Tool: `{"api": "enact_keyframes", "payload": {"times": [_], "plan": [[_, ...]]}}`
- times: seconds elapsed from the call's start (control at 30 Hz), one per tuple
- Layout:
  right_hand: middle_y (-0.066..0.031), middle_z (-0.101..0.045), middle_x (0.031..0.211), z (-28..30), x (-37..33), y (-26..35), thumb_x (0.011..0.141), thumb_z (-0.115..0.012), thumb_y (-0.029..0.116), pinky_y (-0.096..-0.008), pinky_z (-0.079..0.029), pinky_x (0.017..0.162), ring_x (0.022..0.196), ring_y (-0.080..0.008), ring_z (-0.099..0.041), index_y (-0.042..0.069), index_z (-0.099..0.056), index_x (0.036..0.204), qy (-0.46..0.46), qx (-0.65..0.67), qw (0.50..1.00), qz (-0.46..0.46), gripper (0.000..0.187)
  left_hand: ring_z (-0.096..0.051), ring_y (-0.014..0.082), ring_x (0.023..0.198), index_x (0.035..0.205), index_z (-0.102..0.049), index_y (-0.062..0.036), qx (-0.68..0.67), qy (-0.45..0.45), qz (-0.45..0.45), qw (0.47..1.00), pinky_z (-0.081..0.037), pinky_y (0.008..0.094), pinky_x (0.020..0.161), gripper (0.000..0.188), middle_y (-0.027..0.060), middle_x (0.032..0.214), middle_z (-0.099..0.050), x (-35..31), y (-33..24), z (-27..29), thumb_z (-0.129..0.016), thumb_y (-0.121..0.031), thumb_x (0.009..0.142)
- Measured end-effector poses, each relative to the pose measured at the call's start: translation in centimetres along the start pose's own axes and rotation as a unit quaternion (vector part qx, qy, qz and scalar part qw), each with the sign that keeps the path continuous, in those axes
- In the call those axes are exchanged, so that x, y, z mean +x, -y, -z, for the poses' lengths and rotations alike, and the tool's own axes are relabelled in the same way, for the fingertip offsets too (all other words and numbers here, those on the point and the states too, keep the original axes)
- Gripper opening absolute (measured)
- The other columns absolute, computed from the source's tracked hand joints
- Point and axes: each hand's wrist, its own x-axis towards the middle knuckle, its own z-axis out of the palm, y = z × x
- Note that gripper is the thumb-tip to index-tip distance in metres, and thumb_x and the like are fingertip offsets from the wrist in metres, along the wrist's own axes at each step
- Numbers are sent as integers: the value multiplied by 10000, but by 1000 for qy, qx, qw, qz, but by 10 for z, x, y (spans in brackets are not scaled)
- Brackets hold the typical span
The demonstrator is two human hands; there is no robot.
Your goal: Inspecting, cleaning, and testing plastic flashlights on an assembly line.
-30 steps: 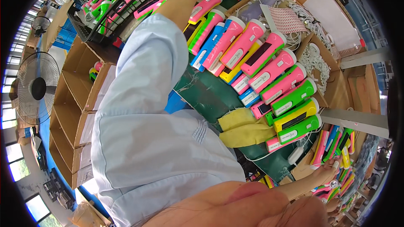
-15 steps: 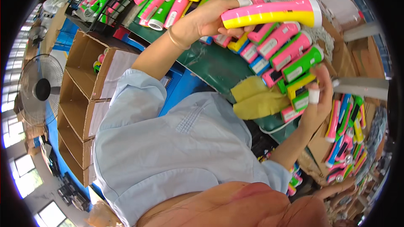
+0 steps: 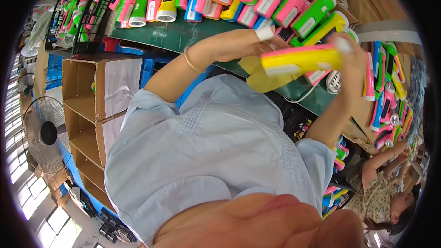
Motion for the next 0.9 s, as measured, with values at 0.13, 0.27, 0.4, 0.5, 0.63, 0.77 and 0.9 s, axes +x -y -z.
{"api": "enact_keyframes", "payload": {"times": [0.13,0.27,0.4,0.5,0.63,0.77,0.9], "plan": [[-158,-623,740,-63,-6,-4,795,-585,208,-314,-461,650,679,-216,-597,-30,-620,888,19,-80,997,8,258,-528,166,1039,1249,-380,0,225,12,35,974,-424,314,887,664,108,1113,-539,7,3,-12,-683,-301,740],[-143,-609,856,-70,-6,-7,842,-597,188,-310,-469,697,799,-208,-591,-26,-587,1000,-118,-30,988,95,266,-599,165,694,1062,-486,-4,-92,-131,-9,987,-507,298,623,361,77,867,-574,25,27,-18,-620,-224,809],[-36,-588,869,-61,-24,-27,872,-534,80,-225,-423,690,792,-88,-518,-12,-585,1032,-18,125,989,-73,191,-505,144,622,1158,-464,-17,-292,-111,-27,949,-462,265,546,406,85,858,-548,32,3,-4,-542,-299,877],[-20,-580,836,-67,-38,-38,877,-519,88,-204,-405,654,736,-77,-510,1,-592,1021,-9,73,996,-42,184,-491,143,625,1166,-466,-28,-351,-70,-29,933,-460,267,547,415,84,856,-545,38,3,-2,-532,-323,881],[-10,-551,769,-69,-36,-41,890,-488,97,-189,-378,581,659,-61,-476,18,-570,1068,8,77,995,-65,211,-565,199,622,1069,-471,-38,-404,-59,-13,913,-495,314,556,306,98,806,-549,44,7,5,-523,-262,867],[14,-450,610,-66,-33,-32,935,-377,151,-173,-277,451,510,-36,-371,70,-428,1276,-28,184,976,-111,354,-570,248,593,1012,-487,-22,-267,-221,-19,938,-508,351,562,250,123,769,-568,50,3,5,-512,-189,827],[-1,-526,624,-48,-28,-38,950,-417,203,-152,-248,396,467,-27,-393,-8,-522,1167,-5,273,952,-136,320,-610,244,783,1066,-468,8,49,-228,-160,959,-516,374,716,307,122,902,-578,58,-19,20,-565,-124,805]]}}
